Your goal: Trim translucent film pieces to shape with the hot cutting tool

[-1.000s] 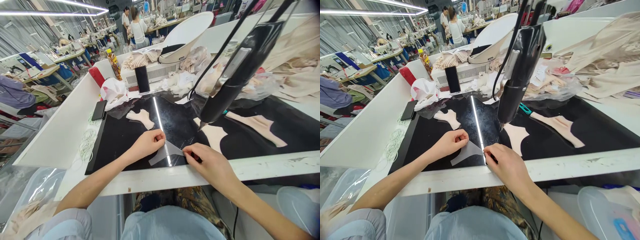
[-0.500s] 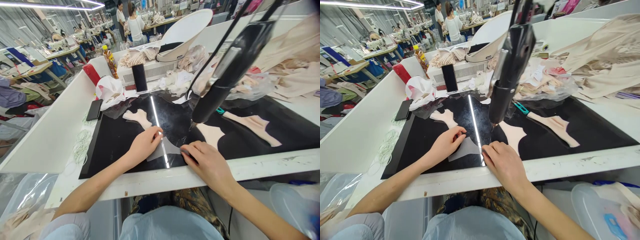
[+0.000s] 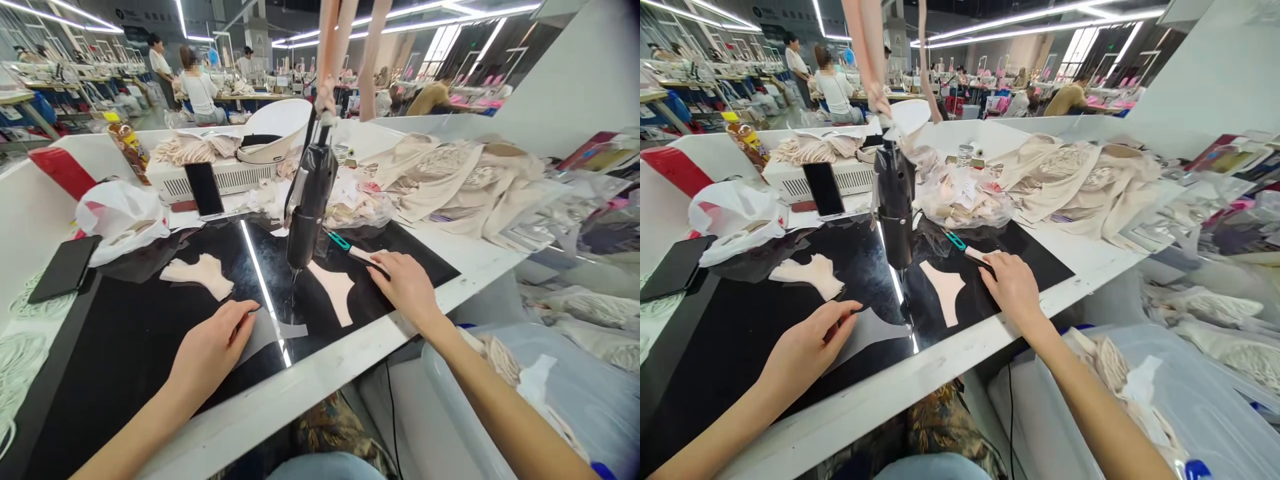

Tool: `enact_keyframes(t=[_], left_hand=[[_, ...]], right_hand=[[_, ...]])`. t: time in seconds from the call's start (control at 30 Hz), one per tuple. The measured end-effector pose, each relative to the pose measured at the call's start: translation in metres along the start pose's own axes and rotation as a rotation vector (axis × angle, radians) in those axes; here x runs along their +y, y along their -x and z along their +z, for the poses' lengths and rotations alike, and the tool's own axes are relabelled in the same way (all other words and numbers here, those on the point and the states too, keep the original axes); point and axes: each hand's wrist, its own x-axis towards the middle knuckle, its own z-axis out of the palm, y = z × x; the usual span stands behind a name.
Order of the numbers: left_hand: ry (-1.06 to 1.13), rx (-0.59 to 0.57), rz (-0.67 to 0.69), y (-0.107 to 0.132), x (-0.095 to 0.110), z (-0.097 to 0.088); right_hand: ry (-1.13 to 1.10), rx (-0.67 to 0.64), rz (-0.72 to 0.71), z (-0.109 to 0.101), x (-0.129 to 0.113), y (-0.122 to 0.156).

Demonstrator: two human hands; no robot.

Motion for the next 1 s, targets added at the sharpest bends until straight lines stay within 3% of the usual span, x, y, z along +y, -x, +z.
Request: enact_keyframes(t=[0.2, 0.47, 1.0], left_hand=[[-0.034, 0.021, 0.031, 0.0, -0.001, 0.004], [0.005, -0.05, -0.007, 0.002, -0.001, 0.004], [-0.021, -0.015, 0.039, 0.003, -0.001, 0.005]], right_hand=[[0.111, -0.068, -0.008, 0.012, -0.003, -0.018], [0.171, -0.116, -0.003, 0.014, -0.006, -0.024], [0.021, -0.093, 0.092, 0.015, 0.007, -0.019]])
